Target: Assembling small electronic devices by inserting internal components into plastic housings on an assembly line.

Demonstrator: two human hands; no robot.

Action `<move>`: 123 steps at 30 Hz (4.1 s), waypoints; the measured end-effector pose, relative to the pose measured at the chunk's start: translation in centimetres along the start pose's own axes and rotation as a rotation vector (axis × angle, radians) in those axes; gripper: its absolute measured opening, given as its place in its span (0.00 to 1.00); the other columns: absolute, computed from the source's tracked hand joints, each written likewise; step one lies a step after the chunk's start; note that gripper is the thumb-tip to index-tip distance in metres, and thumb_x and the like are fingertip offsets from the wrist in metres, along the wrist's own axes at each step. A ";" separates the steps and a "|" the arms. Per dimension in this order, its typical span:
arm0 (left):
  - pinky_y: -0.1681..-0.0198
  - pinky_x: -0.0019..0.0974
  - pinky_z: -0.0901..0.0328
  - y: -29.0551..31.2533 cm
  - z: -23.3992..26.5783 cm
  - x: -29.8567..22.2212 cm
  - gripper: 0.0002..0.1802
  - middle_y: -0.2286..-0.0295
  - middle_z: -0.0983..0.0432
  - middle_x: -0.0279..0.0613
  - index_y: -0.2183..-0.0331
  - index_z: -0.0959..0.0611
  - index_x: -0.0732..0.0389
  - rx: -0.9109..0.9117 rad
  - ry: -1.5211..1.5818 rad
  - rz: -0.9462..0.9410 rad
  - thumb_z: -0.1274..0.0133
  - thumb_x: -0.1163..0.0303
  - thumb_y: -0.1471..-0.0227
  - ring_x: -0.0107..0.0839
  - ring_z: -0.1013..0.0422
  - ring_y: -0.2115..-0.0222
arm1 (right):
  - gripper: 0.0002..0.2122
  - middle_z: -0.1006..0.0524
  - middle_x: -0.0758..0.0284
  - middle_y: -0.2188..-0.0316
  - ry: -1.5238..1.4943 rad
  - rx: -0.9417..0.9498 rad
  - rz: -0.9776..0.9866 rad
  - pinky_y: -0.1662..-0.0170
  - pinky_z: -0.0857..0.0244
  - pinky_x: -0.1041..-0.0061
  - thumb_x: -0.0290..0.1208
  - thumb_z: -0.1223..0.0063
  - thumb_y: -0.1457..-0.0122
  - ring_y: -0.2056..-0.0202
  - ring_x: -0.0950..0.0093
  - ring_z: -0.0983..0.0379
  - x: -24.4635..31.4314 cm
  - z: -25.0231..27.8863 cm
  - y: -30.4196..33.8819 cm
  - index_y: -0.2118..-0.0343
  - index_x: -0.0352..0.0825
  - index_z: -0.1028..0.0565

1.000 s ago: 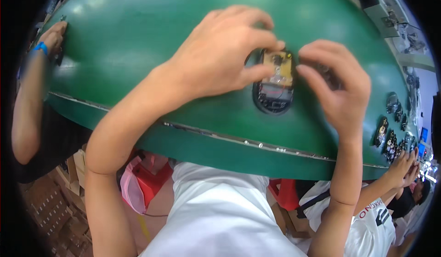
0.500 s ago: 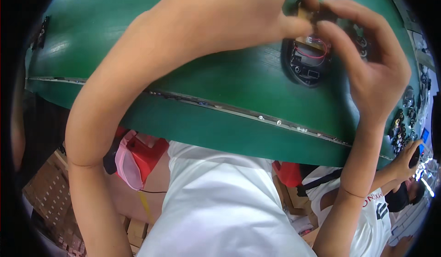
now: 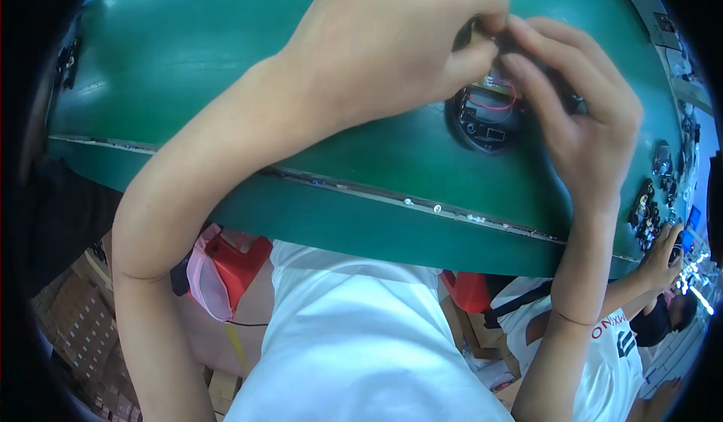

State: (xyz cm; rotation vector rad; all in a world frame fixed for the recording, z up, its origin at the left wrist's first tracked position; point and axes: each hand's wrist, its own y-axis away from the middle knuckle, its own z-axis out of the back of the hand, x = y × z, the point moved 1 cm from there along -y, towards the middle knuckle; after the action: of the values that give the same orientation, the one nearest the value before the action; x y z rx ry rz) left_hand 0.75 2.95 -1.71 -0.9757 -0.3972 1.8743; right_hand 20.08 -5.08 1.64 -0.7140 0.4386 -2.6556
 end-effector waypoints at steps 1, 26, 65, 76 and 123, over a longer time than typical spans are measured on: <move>0.53 0.45 0.32 -0.2 -0.2 0.2 0.08 0.64 0.23 0.48 0.69 0.17 0.64 -0.052 0.025 -0.025 0.37 0.72 0.54 0.48 0.26 0.58 | 0.11 0.16 0.63 0.58 0.032 0.025 -0.005 0.55 0.27 0.78 0.18 0.34 0.44 0.59 0.75 0.19 0.0 0.1 0.0 0.57 0.29 0.16; 0.72 0.37 0.34 -0.7 -0.6 0.3 0.08 0.71 0.25 0.44 0.72 0.19 0.64 0.045 0.278 0.034 0.35 0.76 0.57 0.38 0.29 0.75 | 0.10 0.14 0.62 0.63 -0.126 -0.061 0.124 0.64 0.27 0.77 0.15 0.33 0.49 0.66 0.70 0.17 -0.2 0.5 -0.6 0.63 0.31 0.13; 0.52 0.41 0.28 0.4 3.1 0.8 0.15 0.55 0.23 0.47 0.56 0.17 0.64 0.234 0.050 0.060 0.39 0.72 0.47 0.43 0.24 0.56 | 0.10 0.21 0.64 0.67 0.065 0.193 -0.166 0.63 0.28 0.69 0.22 0.34 0.48 0.69 0.65 0.24 -3.1 4.9 0.3 0.62 0.32 0.18; 0.53 0.40 0.29 -0.3 4.2 0.6 0.16 0.56 0.24 0.45 0.58 0.16 0.63 0.449 0.255 0.140 0.37 0.72 0.51 0.40 0.25 0.59 | 0.10 0.19 0.66 0.71 -0.299 -0.067 -0.264 0.65 0.31 0.80 0.22 0.36 0.43 0.71 0.80 0.24 0.3 2.4 1.1 0.57 0.31 0.19; 0.52 0.45 0.30 1.2 2.4 -0.2 0.14 0.57 0.23 0.50 0.69 0.25 0.64 0.348 0.211 0.175 0.36 0.71 0.54 0.50 0.26 0.58 | 0.10 0.14 0.65 0.63 -0.138 -0.106 0.025 0.67 0.29 0.75 0.23 0.29 0.50 0.66 0.69 0.19 2.7 -1.3 0.4 0.63 0.34 0.16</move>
State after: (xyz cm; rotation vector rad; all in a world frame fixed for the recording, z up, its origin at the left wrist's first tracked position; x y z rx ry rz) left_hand -1.76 2.51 -0.92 -0.9788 0.1424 1.8896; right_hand 17.32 -6.32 1.59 -0.9108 0.5488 -2.5551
